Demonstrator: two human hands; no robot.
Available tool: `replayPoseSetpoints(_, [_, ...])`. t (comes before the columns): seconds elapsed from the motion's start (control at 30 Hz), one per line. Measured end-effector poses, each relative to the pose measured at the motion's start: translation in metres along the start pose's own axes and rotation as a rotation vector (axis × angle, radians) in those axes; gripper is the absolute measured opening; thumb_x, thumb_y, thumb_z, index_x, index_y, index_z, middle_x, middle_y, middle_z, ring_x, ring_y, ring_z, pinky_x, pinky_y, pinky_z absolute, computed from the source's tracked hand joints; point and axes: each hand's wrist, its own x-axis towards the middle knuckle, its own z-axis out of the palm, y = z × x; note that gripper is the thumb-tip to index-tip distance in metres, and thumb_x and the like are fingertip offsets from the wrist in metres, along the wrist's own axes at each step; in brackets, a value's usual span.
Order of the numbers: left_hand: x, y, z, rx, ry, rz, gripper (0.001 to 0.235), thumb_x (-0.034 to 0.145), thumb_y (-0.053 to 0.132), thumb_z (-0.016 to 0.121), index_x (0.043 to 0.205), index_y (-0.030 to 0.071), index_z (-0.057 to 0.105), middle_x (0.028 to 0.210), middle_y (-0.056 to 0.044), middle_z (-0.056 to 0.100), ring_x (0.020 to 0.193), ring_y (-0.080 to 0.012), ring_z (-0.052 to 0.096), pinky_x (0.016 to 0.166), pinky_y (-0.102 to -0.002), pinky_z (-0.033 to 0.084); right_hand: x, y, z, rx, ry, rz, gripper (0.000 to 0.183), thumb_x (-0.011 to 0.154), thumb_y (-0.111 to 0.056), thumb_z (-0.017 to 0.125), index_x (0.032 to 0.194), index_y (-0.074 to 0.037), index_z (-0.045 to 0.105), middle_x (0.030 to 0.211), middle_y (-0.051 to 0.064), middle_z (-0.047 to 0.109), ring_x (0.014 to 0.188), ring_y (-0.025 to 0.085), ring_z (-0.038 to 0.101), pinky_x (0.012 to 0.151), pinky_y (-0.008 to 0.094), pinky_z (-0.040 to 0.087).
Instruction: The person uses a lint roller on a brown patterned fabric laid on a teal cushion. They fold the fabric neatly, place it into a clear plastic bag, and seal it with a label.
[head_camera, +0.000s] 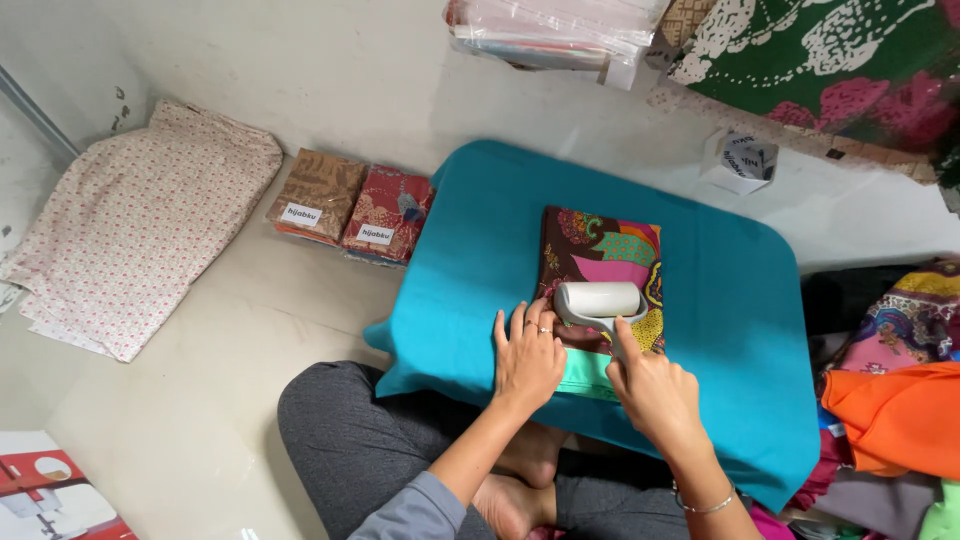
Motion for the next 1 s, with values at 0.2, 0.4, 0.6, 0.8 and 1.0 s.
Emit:
replayPoseSetpoints(0.2, [0.002,0.002,-0.008,0.014,0.015,0.006,0.042,0.088,0.022,0.05,0.129,0.015,0.055,0.138,-0.011,0.053,0.135,-0.0357,0.046,0.111,-0.065,0.026,0.031,0.004,0.017,-0.014,0.075,-0.009,0.062,0.095,-0.042,0.037,0.157,-0.034,0.031,0.092,0.017,0.072,0.092,0.046,0.074,0.083,0.056,0.058])
replayPoseSetpoints(0.4, [0.005,0.009,-0.023,0.018,-0.088,-0.023,0.045,0.089,0.02,0.047,0.133,0.017,0.057,0.141,-0.012,0.053,0.137,-0.0373,0.045,0.11,-0.067,0.026,0.107,0.004,0.028,0.02,0.29,-0.047,0.057,0.096,-0.041,0.042,0.152,-0.029,0.042,0.081,0.016,0.07,0.082,0.044,0.074,0.074,0.055,0.059])
replayPoseSetpoints(0.6, [0.008,0.009,-0.024,0.02,-0.138,-0.041,0.045,0.091,0.02,0.046,0.134,0.017,0.055,0.144,-0.013,0.051,0.139,-0.0389,0.042,0.111,-0.067,0.023,0.066,0.014,0.042,-0.009,0.29,-0.058,0.06,0.095,-0.045,0.042,0.153,-0.029,0.04,0.082,0.016,0.07,0.08,0.042,0.075,0.072,0.056,0.06])
replayPoseSetpoints(0.8, [0.005,0.008,-0.017,0.152,0.05,0.023,0.042,0.089,0.025,0.055,0.13,0.017,0.061,0.138,-0.008,0.056,0.131,-0.0326,0.048,0.109,-0.059,0.032,-0.027,0.05,0.09,-0.095,0.269,-0.034,0.071,0.092,-0.046,0.049,0.158,-0.032,0.027,0.08,0.012,0.068,0.058,0.044,0.069,0.047,0.056,0.049])
replayPoseSetpoints(1.0, [0.003,0.006,-0.013,0.154,0.063,0.025,0.04,0.09,0.024,0.056,0.129,0.019,0.061,0.139,-0.007,0.057,0.131,-0.0325,0.049,0.11,-0.059,0.032,-0.062,0.083,0.063,-0.039,0.116,-0.006,0.071,0.092,-0.055,0.047,0.158,-0.048,0.024,0.101,0.002,0.072,0.078,0.038,0.073,0.063,0.054,0.055])
